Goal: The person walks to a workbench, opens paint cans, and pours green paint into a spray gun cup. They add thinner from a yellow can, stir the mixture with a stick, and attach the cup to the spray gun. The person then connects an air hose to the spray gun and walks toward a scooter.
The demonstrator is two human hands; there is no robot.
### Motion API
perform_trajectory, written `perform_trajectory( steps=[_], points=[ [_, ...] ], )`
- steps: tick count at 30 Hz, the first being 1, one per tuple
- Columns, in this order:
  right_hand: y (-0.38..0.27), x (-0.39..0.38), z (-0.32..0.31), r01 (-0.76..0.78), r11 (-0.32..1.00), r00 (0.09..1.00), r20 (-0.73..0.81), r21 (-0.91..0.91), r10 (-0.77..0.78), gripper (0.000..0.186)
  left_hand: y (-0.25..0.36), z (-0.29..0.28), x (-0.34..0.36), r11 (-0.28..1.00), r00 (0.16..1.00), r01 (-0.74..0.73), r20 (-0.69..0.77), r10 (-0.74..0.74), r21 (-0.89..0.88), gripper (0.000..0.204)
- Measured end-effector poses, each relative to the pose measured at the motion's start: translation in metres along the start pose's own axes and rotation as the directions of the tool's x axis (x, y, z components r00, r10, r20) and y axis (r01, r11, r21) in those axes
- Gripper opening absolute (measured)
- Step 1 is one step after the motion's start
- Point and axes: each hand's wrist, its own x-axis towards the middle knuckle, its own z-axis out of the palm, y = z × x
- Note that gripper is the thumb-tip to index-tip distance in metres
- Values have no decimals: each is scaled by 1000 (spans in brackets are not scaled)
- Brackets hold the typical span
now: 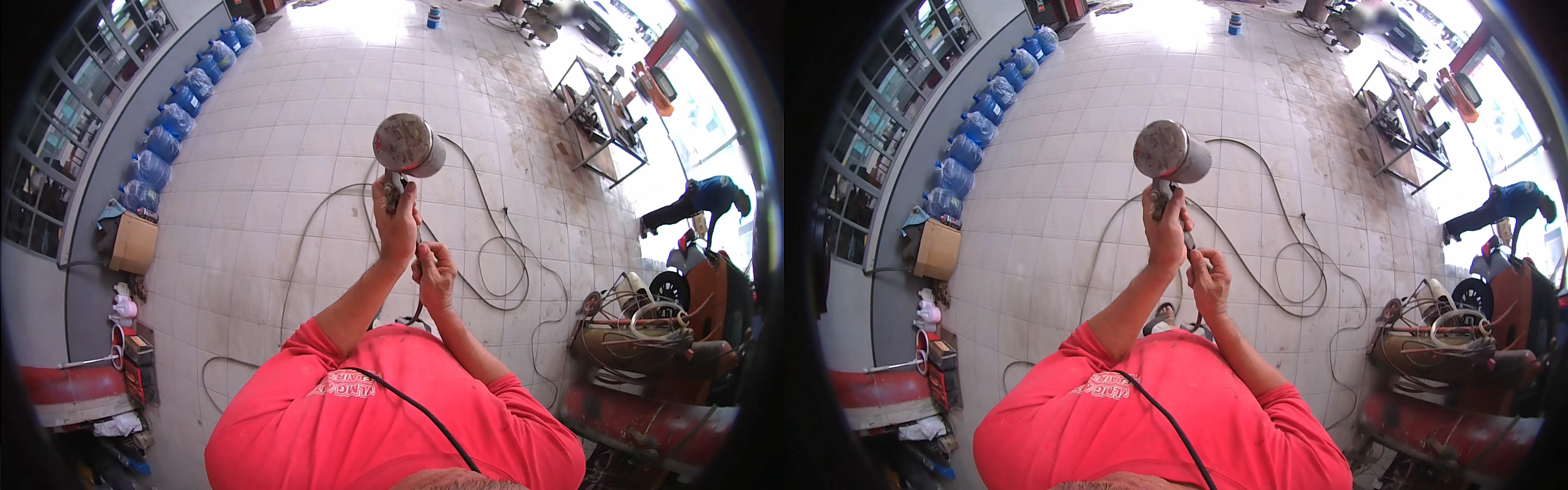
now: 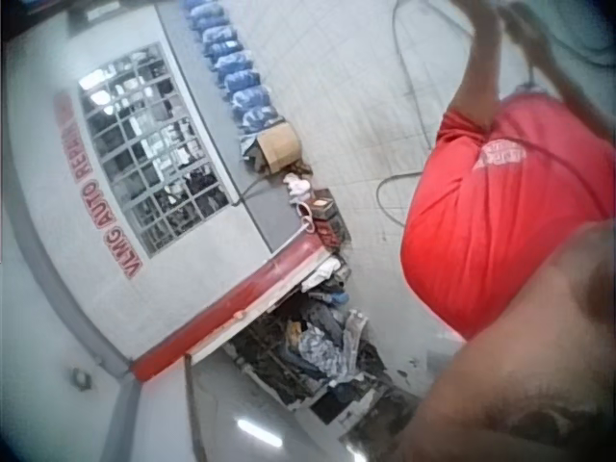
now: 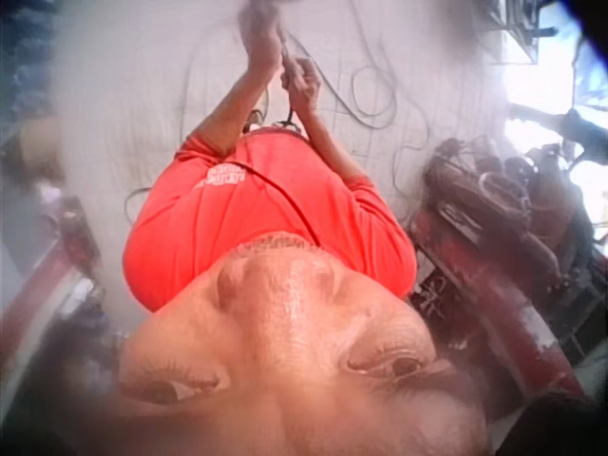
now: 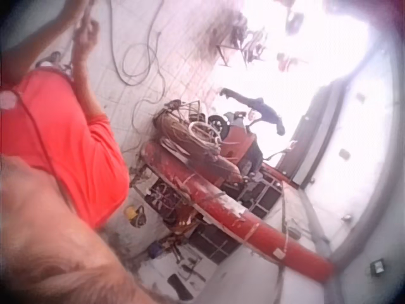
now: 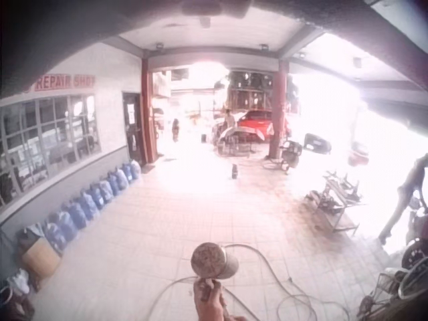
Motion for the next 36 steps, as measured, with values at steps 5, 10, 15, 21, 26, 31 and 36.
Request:
perform_trajectory(
  steps=[5, 10, 15, 21, 26, 31, 36],
  points=[
    [-5, 102, 49, 182, 982, 978, 111, -57, -174, 12, 11, 5, 114, 1000, 999, -4, -41, 3, -26, 24],
    [-1, 217, 71, -20, 1000, 992, 124, 12, 19, 18, -13, 12, 221, 999, 997, -11, -72, 7, -49, 24],
    [8, 341, 90, -76, 997, 989, 125, 24, 72, 12, -42, 22, 336, 999, 992, -23, -120, 27, 32, 20],
    [2, 488, 126, 91, 988, 961, 270, -122, -56, 12, -55, 48, 489, 993, 978, -95, -179, 106, 68, 20],
    [3, 601, 158, -213, 977, 940, 277, 29, 197, 15, -58, 58, 596, 994, 978, -72, -191, 88, 87, 19],
    [13, 701, 198, -206, 979, 968, 149, -3, 204, 19, -84, 44, 709, 999, 983, -35, -178, 41, 37, 19],
    [41, 814, 248, 31, 978, 982, 190, -204, 8, 15, -93, 31, 850, 999, 983, 29, -179, -32, -22, 18]
  ],
)
